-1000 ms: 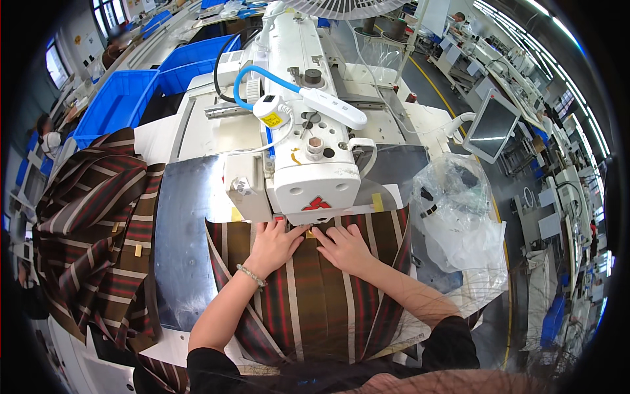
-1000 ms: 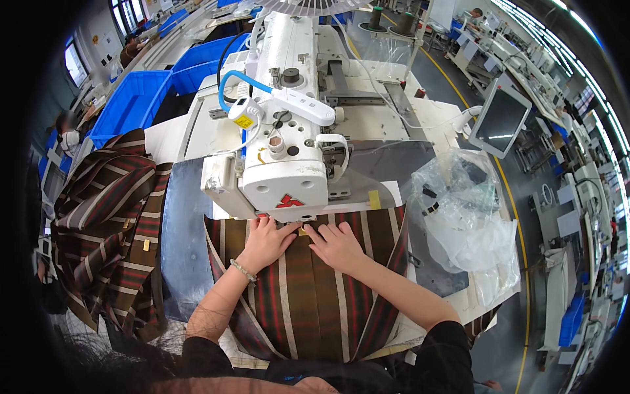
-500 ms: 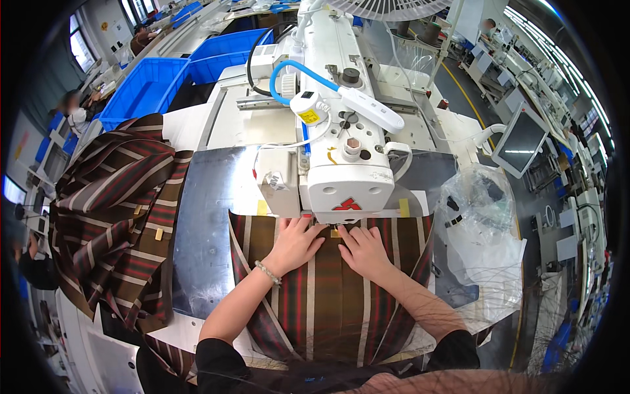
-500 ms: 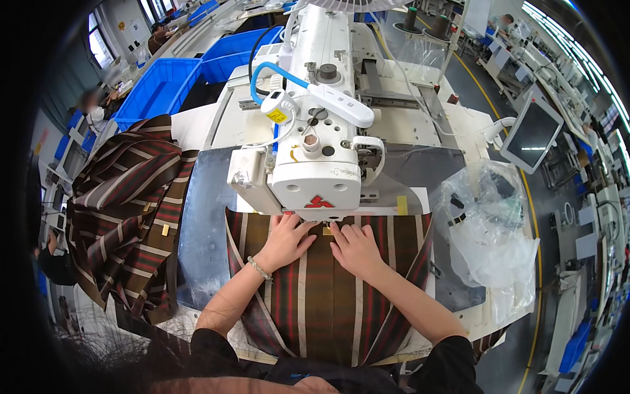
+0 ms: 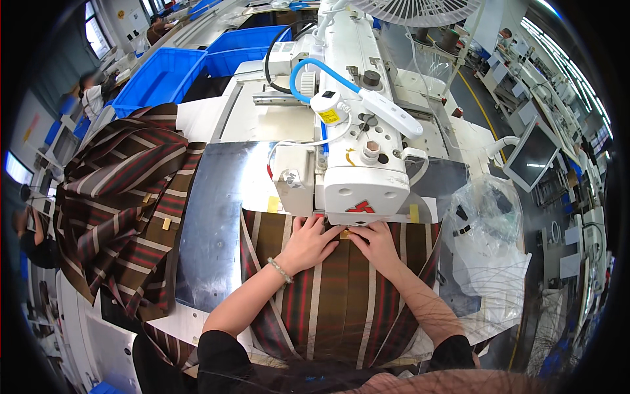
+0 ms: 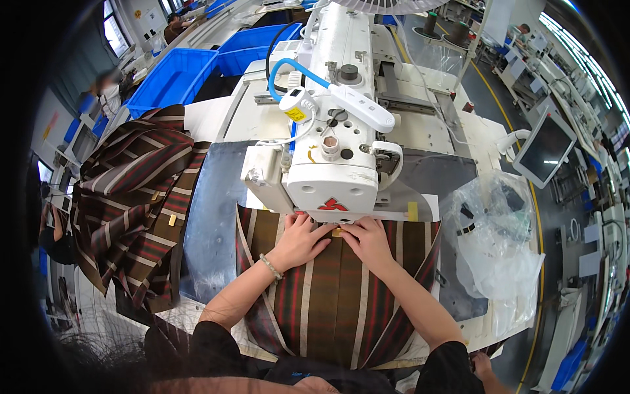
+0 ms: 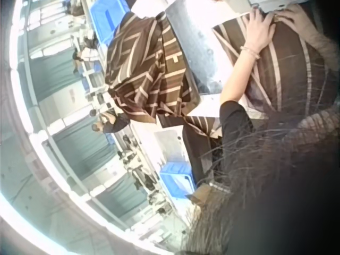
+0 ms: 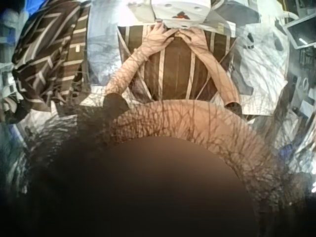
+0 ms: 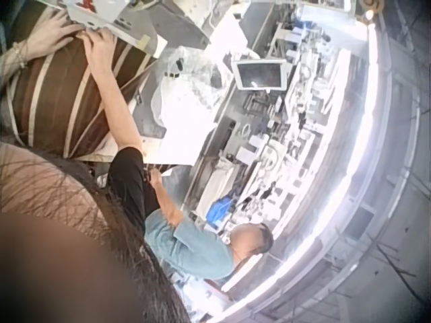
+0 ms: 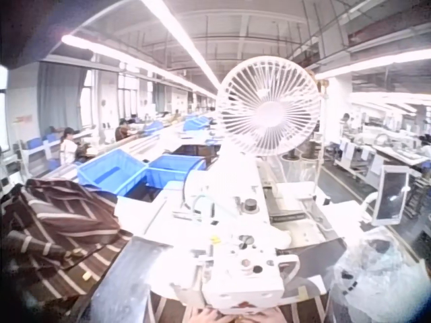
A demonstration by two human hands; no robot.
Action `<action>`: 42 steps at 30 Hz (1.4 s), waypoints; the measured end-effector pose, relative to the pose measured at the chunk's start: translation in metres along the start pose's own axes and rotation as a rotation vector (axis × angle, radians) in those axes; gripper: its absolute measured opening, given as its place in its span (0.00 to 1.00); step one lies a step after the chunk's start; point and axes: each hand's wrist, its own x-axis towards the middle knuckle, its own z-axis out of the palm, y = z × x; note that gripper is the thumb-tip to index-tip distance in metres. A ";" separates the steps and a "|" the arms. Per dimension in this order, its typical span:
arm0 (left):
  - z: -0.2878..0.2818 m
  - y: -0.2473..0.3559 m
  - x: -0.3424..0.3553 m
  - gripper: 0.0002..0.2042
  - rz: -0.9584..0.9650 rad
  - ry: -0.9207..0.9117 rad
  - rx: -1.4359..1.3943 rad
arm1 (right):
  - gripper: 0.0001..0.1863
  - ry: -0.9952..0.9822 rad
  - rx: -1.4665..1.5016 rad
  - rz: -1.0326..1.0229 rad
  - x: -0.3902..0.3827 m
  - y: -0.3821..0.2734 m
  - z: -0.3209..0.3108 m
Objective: Sewing and assembling striped leather or heavy fabric bag components using an industrial sewing machine.
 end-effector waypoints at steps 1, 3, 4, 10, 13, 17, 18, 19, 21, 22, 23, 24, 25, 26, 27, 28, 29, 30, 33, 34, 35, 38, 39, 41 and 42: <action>0.001 0.000 0.000 0.19 0.006 0.003 0.011 | 0.10 0.019 0.013 0.022 0.000 0.000 0.001; 0.003 -0.001 0.001 0.19 -0.004 0.002 -0.015 | 0.09 0.018 0.011 0.029 0.000 0.004 0.005; 0.004 -0.001 0.002 0.19 -0.010 0.000 -0.042 | 0.08 0.019 0.007 0.038 0.000 0.005 0.007; 0.005 -0.011 0.003 0.19 -0.008 -0.024 -0.054 | 0.07 0.042 -0.020 -0.022 0.004 0.005 0.007; 0.006 -0.010 0.004 0.20 -0.036 -0.064 -0.059 | 0.07 0.085 -0.087 -0.121 0.006 0.001 0.007; 0.004 -0.011 0.003 0.19 -0.059 -0.068 -0.100 | 0.07 0.074 -0.090 -0.128 0.008 -0.004 0.003; 0.004 -0.011 0.002 0.18 -0.051 -0.064 -0.102 | 0.06 0.060 -0.088 -0.115 0.007 -0.004 0.003; 0.004 -0.012 0.002 0.18 -0.044 -0.061 -0.103 | 0.06 0.046 -0.085 -0.102 0.007 -0.005 0.003; 0.004 -0.013 0.002 0.17 -0.024 -0.032 -0.085 | 0.06 0.019 -0.084 -0.094 0.004 -0.004 0.000; 0.004 -0.013 0.003 0.17 -0.003 -0.003 -0.066 | 0.07 -0.007 -0.083 -0.084 0.003 -0.003 -0.001; 0.005 -0.013 0.003 0.17 -0.005 -0.001 -0.067 | 0.07 -0.009 -0.084 -0.085 0.002 -0.003 0.000; 0.004 -0.014 0.004 0.17 -0.004 -0.016 -0.048 | 0.07 0.031 -0.006 -0.019 0.001 -0.002 0.002; 0.004 -0.014 0.004 0.17 -0.002 -0.030 -0.030 | 0.08 0.070 0.072 0.048 0.001 -0.002 0.003; 0.004 -0.014 0.004 0.17 -0.003 -0.029 -0.030 | 0.08 0.069 0.071 0.047 0.001 -0.002 0.002; 0.002 -0.014 0.004 0.16 -0.007 -0.037 -0.014 | 0.08 -0.010 0.082 0.260 0.003 -0.006 -0.002; 0.002 -0.014 0.004 0.16 -0.010 -0.045 0.002 | 0.09 -0.089 0.093 0.474 0.004 -0.008 -0.004; 0.001 -0.014 0.004 0.16 -0.012 -0.045 0.002 | 0.09 -0.091 0.093 0.473 0.004 -0.005 0.000; 0.002 -0.014 0.004 0.16 -0.003 -0.020 0.006 | 0.09 -0.037 0.093 0.315 0.003 0.001 0.002; 0.002 -0.013 0.006 0.16 0.008 0.014 0.011 | 0.09 0.009 0.084 0.163 -0.001 0.008 0.004; 0.003 -0.013 0.006 0.16 0.007 0.022 0.014 | 0.09 0.001 0.080 0.166 -0.001 0.008 0.004; 0.003 -0.014 0.005 0.16 0.008 0.021 0.013 | 0.09 0.001 0.080 0.168 -0.001 0.008 0.004; 0.003 -0.013 0.005 0.16 0.017 0.024 0.016 | 0.09 0.022 0.037 0.132 0.001 0.005 0.003; 0.002 -0.013 0.005 0.16 0.012 0.024 0.020 | 0.09 0.020 0.027 0.139 0.001 0.004 0.002; 0.002 -0.012 0.005 0.16 0.010 0.022 0.023 | 0.09 0.019 0.015 0.149 0.001 0.004 0.003; 0.002 -0.012 0.005 0.15 0.010 0.019 0.022 | 0.09 0.023 0.011 0.156 0.001 0.004 0.003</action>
